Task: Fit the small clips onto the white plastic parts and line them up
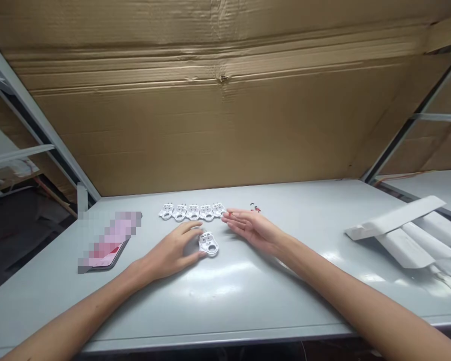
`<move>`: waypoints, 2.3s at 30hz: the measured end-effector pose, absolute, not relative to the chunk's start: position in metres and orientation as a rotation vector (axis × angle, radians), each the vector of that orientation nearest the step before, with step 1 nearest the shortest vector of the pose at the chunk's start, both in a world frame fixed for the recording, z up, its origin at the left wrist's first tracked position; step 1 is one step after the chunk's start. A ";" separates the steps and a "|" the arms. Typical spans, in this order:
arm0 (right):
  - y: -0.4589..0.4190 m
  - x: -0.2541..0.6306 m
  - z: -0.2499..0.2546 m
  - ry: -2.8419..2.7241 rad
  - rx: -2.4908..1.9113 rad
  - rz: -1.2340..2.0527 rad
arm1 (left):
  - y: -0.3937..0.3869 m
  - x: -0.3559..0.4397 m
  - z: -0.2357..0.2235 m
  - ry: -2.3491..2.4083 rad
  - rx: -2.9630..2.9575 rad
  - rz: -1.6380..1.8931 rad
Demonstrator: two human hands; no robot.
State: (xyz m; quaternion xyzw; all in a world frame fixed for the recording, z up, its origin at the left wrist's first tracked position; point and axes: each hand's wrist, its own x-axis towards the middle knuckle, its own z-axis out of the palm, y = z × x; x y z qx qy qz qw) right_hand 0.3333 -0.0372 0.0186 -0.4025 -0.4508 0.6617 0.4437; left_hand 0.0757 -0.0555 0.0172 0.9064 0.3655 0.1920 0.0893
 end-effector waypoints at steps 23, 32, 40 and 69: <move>-0.036 0.332 0.011 -1.070 -1.059 1.686 | -0.053 0.073 0.016 1.015 2.789 0.576; -0.039 0.329 0.018 -0.934 -1.084 1.731 | -0.053 0.072 0.014 1.009 2.792 0.574; -0.022 0.367 0.023 -1.820 -1.346 0.488 | -0.055 0.073 0.019 1.024 2.791 0.549; -0.049 0.320 0.007 -2.553 -0.871 0.178 | -0.055 0.074 0.019 1.054 2.799 0.477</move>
